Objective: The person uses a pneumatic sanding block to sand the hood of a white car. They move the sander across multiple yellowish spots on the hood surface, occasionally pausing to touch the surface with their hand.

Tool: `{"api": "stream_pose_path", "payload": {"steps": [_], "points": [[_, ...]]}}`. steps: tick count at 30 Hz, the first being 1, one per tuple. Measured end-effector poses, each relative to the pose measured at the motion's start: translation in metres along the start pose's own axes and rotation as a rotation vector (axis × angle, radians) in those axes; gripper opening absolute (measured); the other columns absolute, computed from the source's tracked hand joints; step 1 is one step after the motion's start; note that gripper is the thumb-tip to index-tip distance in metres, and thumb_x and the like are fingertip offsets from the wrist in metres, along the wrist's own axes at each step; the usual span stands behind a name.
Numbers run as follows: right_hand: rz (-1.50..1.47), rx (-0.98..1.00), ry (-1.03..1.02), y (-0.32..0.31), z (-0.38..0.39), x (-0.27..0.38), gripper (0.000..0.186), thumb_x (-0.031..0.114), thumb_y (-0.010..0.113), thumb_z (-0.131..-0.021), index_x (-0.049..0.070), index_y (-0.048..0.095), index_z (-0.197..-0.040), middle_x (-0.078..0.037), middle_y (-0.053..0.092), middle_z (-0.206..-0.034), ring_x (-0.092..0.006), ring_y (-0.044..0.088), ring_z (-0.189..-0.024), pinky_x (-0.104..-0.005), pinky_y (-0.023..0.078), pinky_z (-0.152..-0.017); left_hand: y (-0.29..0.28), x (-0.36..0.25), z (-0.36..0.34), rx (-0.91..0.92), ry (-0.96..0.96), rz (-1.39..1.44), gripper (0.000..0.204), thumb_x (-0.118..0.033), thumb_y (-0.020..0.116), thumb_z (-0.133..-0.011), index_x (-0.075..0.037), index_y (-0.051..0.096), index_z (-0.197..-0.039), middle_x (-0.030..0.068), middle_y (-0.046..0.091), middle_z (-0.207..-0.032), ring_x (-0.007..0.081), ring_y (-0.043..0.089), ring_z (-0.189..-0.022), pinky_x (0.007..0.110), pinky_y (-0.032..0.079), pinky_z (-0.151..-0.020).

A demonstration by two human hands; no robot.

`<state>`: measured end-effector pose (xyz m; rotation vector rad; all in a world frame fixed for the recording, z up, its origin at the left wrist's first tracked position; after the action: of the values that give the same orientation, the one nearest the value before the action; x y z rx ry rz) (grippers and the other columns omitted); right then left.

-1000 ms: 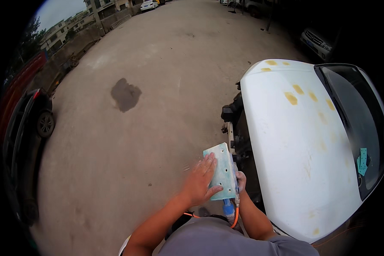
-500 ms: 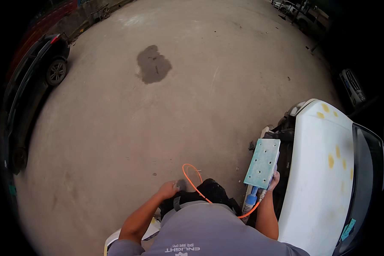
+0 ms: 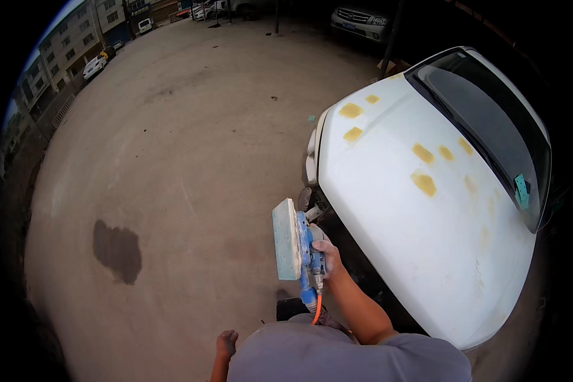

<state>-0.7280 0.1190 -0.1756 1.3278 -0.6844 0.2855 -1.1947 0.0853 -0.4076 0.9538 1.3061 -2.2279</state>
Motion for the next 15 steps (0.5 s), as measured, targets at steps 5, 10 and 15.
{"api": "stream_pose_path", "payload": {"steps": [5,10,15], "points": [[0.134,-0.255,-0.336,0.029,0.011,0.032,0.072,0.018,0.077,-0.079,0.0,0.045,-0.142,-0.011,0.063,-0.115,-0.0214,0.069,-0.099,-0.0371,0.061,-0.089,-0.119,0.179,-0.083,-0.046,-0.187,-0.019,0.032,-0.028,0.072,-0.087,0.004,0.071,-0.084,0.0217,0.075,-0.087,0.0392,0.073,-0.085,0.048,0.057,-0.08],[0.372,-0.794,-0.616,0.068,0.05,0.058,0.095,0.013,0.076,-0.079,-0.01,0.029,-0.158,-0.015,0.063,-0.116,-0.0235,0.067,-0.101,-0.0377,0.057,-0.092,-0.215,0.248,-0.135,0.208,-0.541,-0.051,0.03,-0.024,0.069,-0.096,-0.003,0.071,-0.075,0.0071,0.073,-0.071,0.0242,0.068,-0.061,0.044,0.053,-0.056],[0.918,-1.347,-0.645,0.107,0.075,0.065,0.093,0.011,0.078,-0.078,-0.014,0.033,-0.155,-0.025,0.062,-0.127,-0.0256,0.066,-0.106,-0.0375,0.055,-0.093,-0.278,0.248,-0.239,0.439,-0.37,-0.248,0.029,-0.024,0.069,-0.095,-0.002,0.071,-0.075,0.0115,0.073,-0.071,0.0271,0.068,-0.059,0.047,0.053,-0.055]]}}
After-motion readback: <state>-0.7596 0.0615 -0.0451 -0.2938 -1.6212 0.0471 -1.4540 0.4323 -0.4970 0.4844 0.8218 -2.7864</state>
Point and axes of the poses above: each hand's wrist, its own z-axis away from the middle knuckle, its own y-axis out of the palm, x = y × z, the point moved 6 cm from there along -z, towards the middle knuckle
